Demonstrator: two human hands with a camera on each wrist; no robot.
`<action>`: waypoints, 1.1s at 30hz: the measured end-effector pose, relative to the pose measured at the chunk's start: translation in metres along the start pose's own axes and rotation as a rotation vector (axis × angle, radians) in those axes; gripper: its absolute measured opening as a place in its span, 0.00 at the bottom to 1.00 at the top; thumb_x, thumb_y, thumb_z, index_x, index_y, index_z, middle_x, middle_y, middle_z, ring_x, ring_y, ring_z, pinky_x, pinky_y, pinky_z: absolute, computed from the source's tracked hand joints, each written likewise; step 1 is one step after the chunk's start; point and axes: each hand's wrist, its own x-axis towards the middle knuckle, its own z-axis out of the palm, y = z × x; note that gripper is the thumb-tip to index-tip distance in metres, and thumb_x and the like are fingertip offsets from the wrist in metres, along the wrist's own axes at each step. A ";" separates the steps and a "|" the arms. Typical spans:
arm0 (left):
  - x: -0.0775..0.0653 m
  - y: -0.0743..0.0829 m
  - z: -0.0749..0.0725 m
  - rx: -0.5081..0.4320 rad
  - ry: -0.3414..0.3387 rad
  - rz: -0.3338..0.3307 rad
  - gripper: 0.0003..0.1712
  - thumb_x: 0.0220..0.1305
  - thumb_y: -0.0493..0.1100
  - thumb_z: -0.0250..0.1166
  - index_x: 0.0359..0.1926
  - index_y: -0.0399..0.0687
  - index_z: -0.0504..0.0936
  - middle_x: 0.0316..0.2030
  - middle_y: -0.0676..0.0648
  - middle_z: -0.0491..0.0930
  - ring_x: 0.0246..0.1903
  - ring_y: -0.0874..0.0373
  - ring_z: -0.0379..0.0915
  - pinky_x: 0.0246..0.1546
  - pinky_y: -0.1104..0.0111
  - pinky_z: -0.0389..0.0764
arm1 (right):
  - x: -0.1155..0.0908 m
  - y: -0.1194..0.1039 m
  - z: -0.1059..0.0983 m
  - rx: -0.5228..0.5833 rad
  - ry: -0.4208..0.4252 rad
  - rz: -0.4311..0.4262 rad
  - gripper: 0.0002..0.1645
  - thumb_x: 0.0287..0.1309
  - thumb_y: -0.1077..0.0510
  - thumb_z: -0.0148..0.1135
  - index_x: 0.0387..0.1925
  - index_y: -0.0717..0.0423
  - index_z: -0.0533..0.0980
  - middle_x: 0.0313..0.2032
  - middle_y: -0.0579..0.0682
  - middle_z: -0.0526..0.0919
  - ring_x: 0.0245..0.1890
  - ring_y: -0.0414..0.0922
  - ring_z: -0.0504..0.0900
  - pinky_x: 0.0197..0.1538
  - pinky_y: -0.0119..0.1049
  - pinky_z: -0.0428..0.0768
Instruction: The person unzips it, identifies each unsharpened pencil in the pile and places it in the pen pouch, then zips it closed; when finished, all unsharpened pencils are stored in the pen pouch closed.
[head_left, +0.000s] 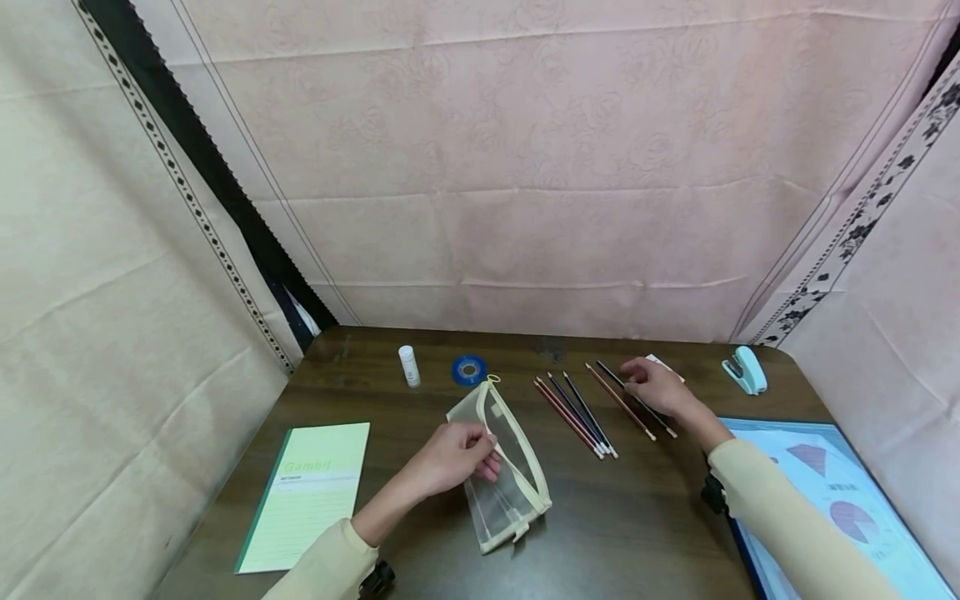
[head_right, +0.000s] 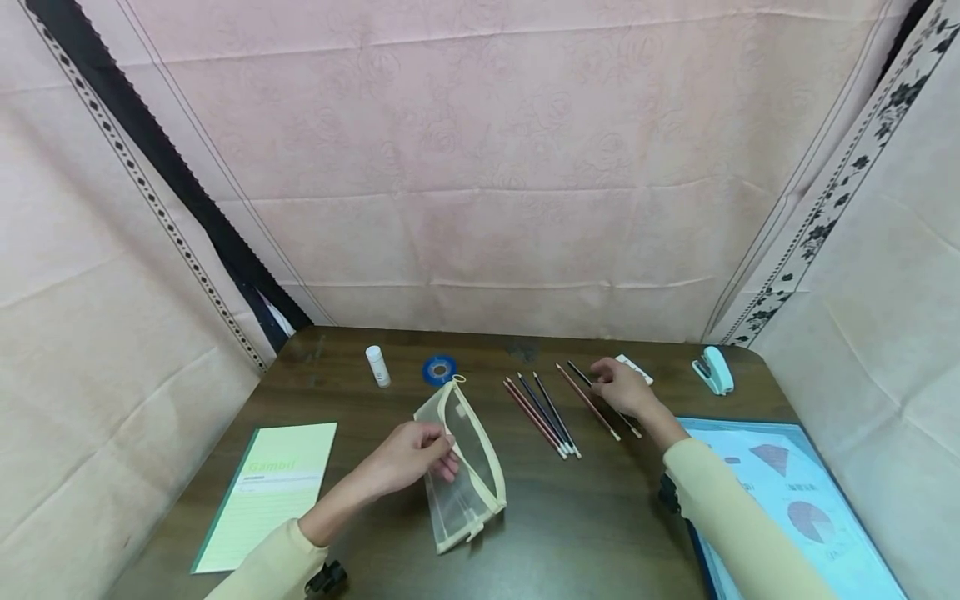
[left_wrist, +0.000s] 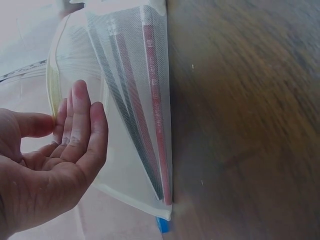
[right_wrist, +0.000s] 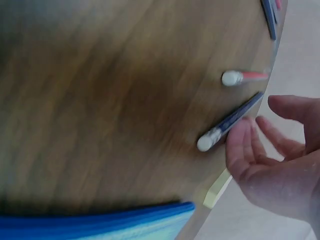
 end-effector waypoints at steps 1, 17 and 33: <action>0.000 0.000 0.000 0.000 -0.001 0.001 0.16 0.72 0.50 0.54 0.35 0.45 0.81 0.30 0.46 0.85 0.30 0.52 0.86 0.38 0.65 0.86 | 0.002 0.002 0.000 -0.003 -0.009 0.001 0.21 0.61 0.57 0.59 0.56 0.59 0.73 0.41 0.57 0.82 0.42 0.50 0.79 0.43 0.41 0.76; 0.002 -0.003 0.001 -0.025 -0.004 0.007 0.15 0.73 0.48 0.53 0.36 0.45 0.81 0.31 0.45 0.85 0.31 0.52 0.86 0.39 0.62 0.86 | 0.007 0.010 -0.004 0.053 -0.114 -0.023 0.29 0.50 0.67 0.66 0.56 0.58 0.72 0.42 0.60 0.77 0.42 0.50 0.74 0.41 0.37 0.73; 0.003 -0.001 0.004 -0.038 0.003 -0.003 0.15 0.72 0.47 0.53 0.35 0.44 0.81 0.31 0.45 0.85 0.30 0.52 0.86 0.37 0.62 0.86 | 0.005 0.007 -0.001 0.061 -0.111 -0.066 0.28 0.50 0.70 0.65 0.56 0.59 0.74 0.38 0.59 0.76 0.37 0.49 0.74 0.39 0.36 0.73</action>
